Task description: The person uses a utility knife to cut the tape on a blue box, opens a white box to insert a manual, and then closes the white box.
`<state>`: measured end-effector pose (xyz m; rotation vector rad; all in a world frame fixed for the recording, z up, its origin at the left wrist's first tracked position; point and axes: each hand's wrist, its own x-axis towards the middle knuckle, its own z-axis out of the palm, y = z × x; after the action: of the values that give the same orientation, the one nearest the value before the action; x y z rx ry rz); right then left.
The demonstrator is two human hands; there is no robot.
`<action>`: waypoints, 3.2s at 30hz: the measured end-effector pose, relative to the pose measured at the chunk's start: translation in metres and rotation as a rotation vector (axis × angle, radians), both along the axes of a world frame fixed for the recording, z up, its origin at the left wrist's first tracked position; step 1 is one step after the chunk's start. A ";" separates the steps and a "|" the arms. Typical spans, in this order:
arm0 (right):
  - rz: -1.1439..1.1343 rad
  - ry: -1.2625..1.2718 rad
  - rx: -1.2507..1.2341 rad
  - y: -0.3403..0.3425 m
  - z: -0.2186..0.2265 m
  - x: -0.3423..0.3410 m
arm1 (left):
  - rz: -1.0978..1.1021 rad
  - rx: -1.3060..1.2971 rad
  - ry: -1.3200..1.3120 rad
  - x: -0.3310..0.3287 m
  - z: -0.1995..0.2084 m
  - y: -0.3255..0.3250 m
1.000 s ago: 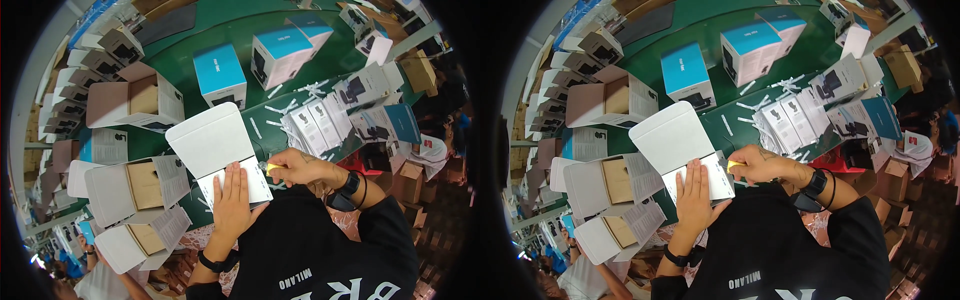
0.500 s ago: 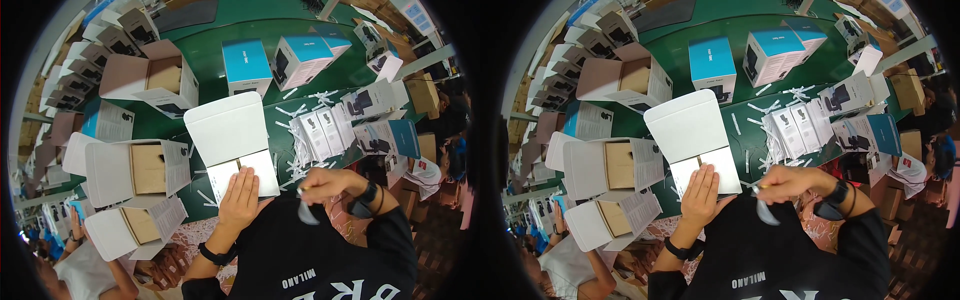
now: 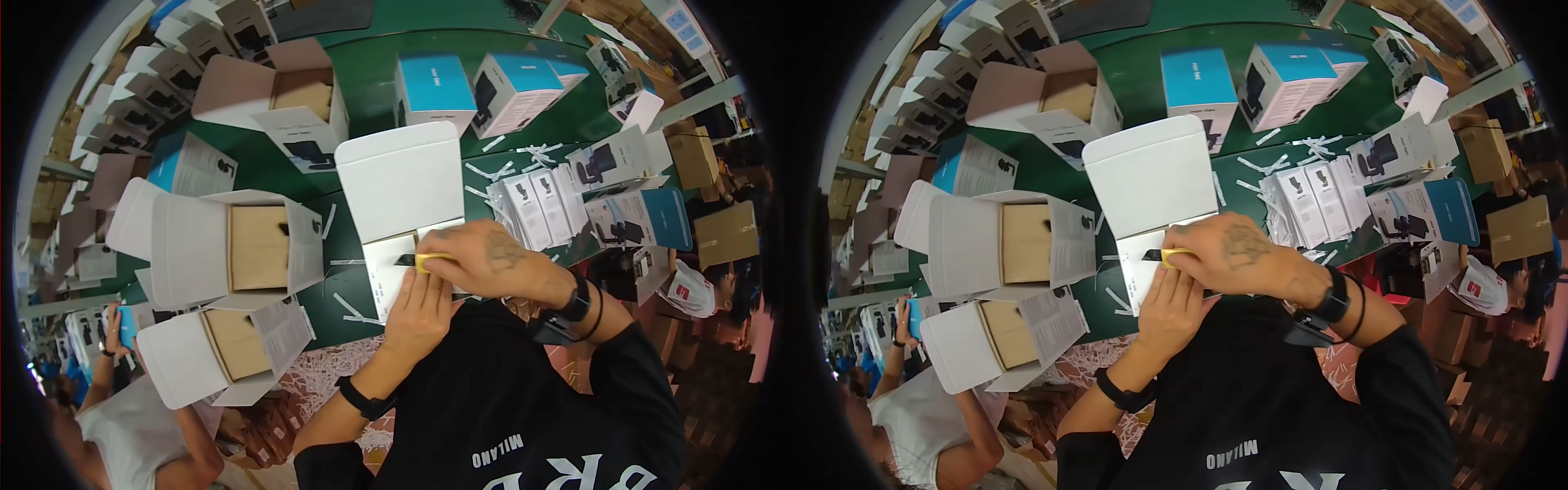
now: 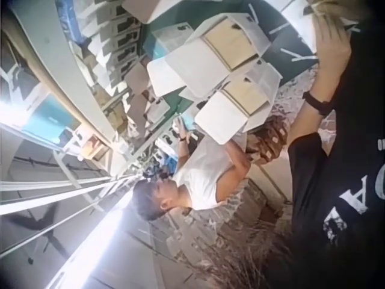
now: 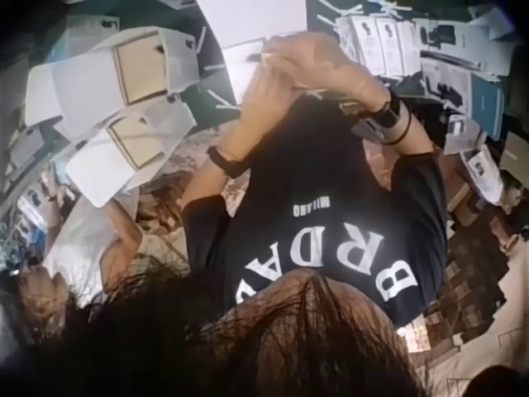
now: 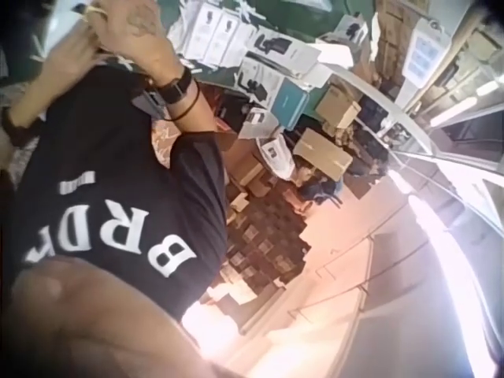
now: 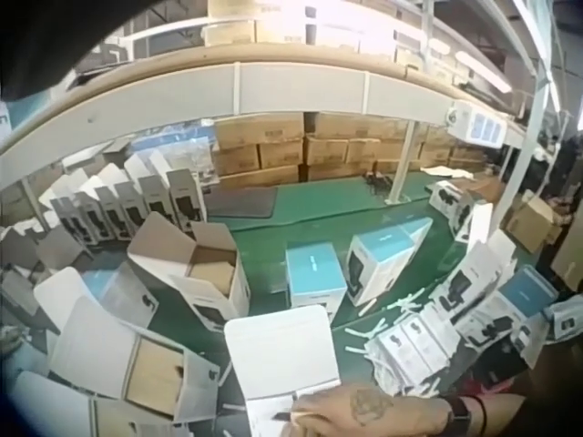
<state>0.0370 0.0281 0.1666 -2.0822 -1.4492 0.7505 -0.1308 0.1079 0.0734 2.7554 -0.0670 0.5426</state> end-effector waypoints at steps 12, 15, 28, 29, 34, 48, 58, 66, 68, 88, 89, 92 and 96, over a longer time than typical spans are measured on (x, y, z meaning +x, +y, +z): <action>-0.072 0.068 -0.039 0.047 -0.041 -0.018 | -0.032 -0.040 -0.363 -0.009 -0.036 0.009; -0.080 0.062 0.009 0.044 -0.049 -0.026 | -0.052 -0.042 -0.388 -0.009 -0.034 0.013; 0.108 -0.191 0.343 0.064 -0.057 -0.054 | -0.029 -0.041 -0.403 -0.018 -0.037 0.015; 0.015 -0.082 0.413 0.057 -0.051 -0.050 | 0.001 -0.043 -0.376 -0.020 -0.035 0.015; -0.801 -0.218 0.555 -0.017 -0.052 0.035 | 0.070 -0.043 -0.342 -0.008 -0.023 0.014; 0.012 0.233 0.353 -0.080 0.012 0.013 | -0.040 -0.473 -0.135 -0.009 0.013 0.021; -0.254 -0.012 0.071 -0.107 0.044 -0.035 | -0.165 -1.825 0.156 0.002 0.020 0.010; -0.504 0.589 -0.193 -0.109 0.041 -0.043 | -0.099 -1.667 0.133 0.000 0.008 -0.006; -0.529 0.622 -0.178 -0.113 0.032 -0.050 | -0.115 -1.675 0.149 0.003 0.008 -0.006; -0.429 -0.176 -0.037 -0.086 0.028 -0.042 | -0.052 -1.365 0.019 0.011 -0.004 -0.020; -0.423 -0.155 -0.003 -0.089 0.026 -0.043 | -0.034 -1.380 0.035 0.008 -0.002 -0.021; -0.387 -0.108 0.085 -0.096 0.023 -0.039 | -0.006 -1.289 0.123 0.008 0.010 -0.012; -0.083 0.568 0.229 -0.137 0.024 -0.016 | -0.020 -1.170 0.209 0.006 0.016 -0.006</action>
<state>0.0210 -0.1093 0.1903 -1.5721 -1.0671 0.9894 -0.1248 0.1019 0.0894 1.6398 0.2090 0.1667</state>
